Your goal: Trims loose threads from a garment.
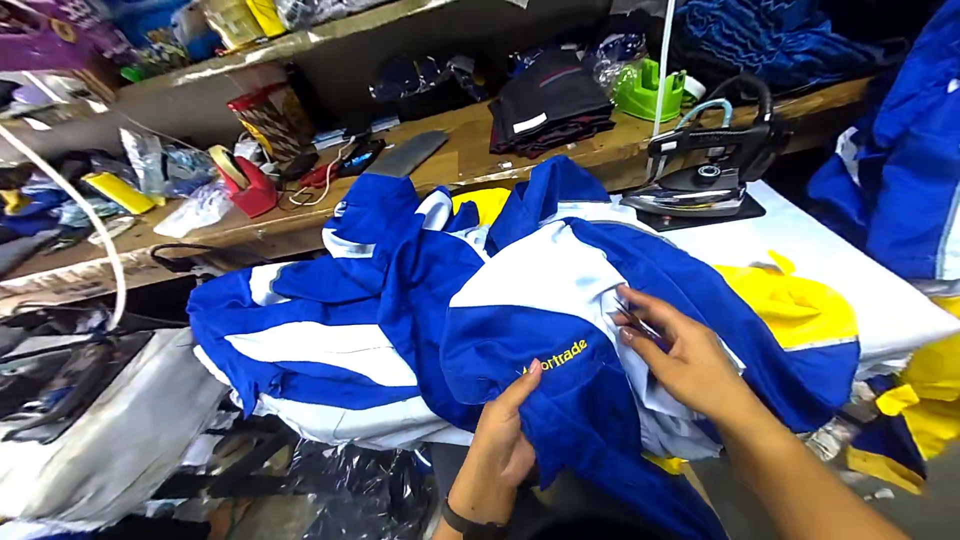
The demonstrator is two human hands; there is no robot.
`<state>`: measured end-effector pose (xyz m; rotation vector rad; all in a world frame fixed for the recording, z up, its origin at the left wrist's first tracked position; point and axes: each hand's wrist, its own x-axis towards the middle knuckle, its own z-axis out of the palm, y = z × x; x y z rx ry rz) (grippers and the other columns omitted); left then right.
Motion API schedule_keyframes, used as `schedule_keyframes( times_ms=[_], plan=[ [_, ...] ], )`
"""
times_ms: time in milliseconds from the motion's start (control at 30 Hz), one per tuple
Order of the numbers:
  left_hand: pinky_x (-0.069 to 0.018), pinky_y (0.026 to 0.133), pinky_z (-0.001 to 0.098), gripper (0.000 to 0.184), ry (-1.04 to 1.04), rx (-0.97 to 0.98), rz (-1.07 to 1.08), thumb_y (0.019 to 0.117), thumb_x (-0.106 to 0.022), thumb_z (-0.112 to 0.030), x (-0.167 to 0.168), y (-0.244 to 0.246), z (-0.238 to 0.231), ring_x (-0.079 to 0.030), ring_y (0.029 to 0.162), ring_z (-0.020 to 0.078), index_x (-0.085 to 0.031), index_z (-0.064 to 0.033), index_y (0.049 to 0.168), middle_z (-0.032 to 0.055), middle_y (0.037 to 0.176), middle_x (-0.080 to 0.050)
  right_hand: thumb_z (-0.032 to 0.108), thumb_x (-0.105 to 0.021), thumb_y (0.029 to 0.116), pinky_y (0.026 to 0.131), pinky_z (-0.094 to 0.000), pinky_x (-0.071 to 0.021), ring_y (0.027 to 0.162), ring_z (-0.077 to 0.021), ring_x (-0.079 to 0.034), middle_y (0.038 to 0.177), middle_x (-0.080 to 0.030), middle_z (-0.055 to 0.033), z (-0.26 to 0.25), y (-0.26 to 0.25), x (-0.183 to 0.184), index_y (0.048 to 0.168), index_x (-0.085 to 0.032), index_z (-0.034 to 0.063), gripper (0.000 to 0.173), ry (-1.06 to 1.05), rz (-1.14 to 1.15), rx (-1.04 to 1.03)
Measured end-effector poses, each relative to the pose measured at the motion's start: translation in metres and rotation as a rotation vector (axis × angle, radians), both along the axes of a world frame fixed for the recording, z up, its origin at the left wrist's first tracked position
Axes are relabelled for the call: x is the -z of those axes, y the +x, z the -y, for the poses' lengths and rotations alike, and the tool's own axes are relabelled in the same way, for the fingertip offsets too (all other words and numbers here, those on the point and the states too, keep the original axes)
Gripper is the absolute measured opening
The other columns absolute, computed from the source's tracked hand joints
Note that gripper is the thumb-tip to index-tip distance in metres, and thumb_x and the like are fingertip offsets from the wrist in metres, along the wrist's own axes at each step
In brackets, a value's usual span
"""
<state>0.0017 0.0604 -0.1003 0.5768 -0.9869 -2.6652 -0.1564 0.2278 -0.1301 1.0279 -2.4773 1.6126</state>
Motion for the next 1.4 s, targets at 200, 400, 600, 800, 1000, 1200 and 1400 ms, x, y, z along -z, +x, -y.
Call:
schedule_keyframes(
  times_ms=[200, 400, 600, 800, 1000, 1200, 1400],
  plan=[
    [-0.0603, 0.091, 0.0374, 0.026, 0.059, 0.049, -0.154, 0.1063, -0.048, -0.015, -0.010, 0.008, -0.009, -0.074, 0.101, 0.0192, -0.071, -0.0050, 0.111, 0.0122, 0.105, -0.076, 0.039, -0.061, 0.1016, 0.065, -0.0152, -0.0509, 0.078, 0.0018, -0.061, 0.094, -0.069, 0.0016, -0.020, 0.030, -0.027, 0.117, -0.064, 0.0054, 0.037, -0.163, -0.228, -0.091],
    [-0.0594, 0.093, 0.0395, 0.025, 0.184, 0.114, -0.254, 0.1052, -0.052, -0.019, -0.007, 0.008, -0.010, -0.073, 0.104, 0.0219, -0.073, -0.0055, 0.111, 0.0141, 0.108, -0.075, 0.038, -0.070, 0.0970, 0.079, -0.0175, -0.0526, 0.092, -0.0024, -0.065, 0.102, -0.072, -0.0025, -0.024, 0.027, -0.030, 0.111, -0.073, 0.0077, 0.034, -0.190, -0.394, -0.098],
    [-0.0595, 0.093, 0.0394, 0.025, 0.214, 0.098, -0.273, 0.1047, -0.053, -0.019, -0.003, 0.010, -0.010, -0.074, 0.104, 0.0225, -0.073, -0.0054, 0.110, 0.0145, 0.108, -0.075, 0.042, -0.072, 0.0942, 0.077, -0.0186, -0.0541, 0.090, -0.0029, -0.066, 0.100, -0.072, -0.0018, -0.028, 0.022, -0.027, 0.110, -0.075, 0.0106, 0.036, -0.138, -0.399, -0.126],
    [-0.0588, 0.095, 0.0388, 0.024, 0.197, 0.112, -0.300, 0.1036, -0.057, -0.021, 0.002, 0.011, -0.010, -0.073, 0.105, 0.0212, -0.074, -0.0053, 0.110, 0.0136, 0.108, -0.075, 0.042, -0.070, 0.0952, 0.077, -0.0297, -0.0523, 0.091, -0.0060, -0.067, 0.103, -0.075, 0.0017, -0.025, 0.018, -0.026, 0.109, -0.077, 0.0157, 0.030, -0.109, -0.428, -0.106],
    [-0.0591, 0.094, 0.0392, 0.022, 0.141, 0.071, -0.277, 0.1022, -0.060, -0.020, 0.005, 0.014, -0.012, -0.073, 0.104, 0.0212, -0.074, -0.0056, 0.111, 0.0137, 0.108, -0.075, 0.040, -0.071, 0.0943, 0.070, -0.0166, -0.0529, 0.086, -0.0011, -0.065, 0.100, -0.072, -0.0008, -0.020, 0.024, -0.019, 0.109, -0.075, 0.0109, 0.033, -0.133, -0.345, -0.051],
    [-0.0569, 0.092, 0.0222, 0.014, -0.863, -0.148, 0.012, 0.0975, -0.064, -0.008, 0.004, 0.022, -0.033, -0.069, 0.097, -0.0006, -0.069, 0.0003, 0.107, -0.0017, 0.098, -0.074, 0.055, -0.067, 0.0897, 0.058, -0.0449, -0.0526, 0.070, -0.0184, -0.064, 0.085, -0.069, -0.0027, -0.055, 0.010, -0.024, 0.115, -0.069, 0.0136, 0.049, 0.218, -0.259, -0.135],
    [-0.0605, 0.071, 0.0448, 0.015, -1.988, -0.102, -0.402, 0.0831, -0.073, -0.019, 0.000, -0.023, -0.042, -0.074, 0.084, 0.0253, -0.074, -0.0054, 0.088, 0.0124, 0.085, -0.074, 0.061, -0.080, 0.0780, 0.055, -0.0058, -0.0348, 0.067, 0.0132, -0.043, 0.093, -0.062, 0.0145, -0.051, 0.017, -0.059, 0.127, -0.063, 0.0093, 0.074, -0.221, -0.169, -0.100]
  ],
)
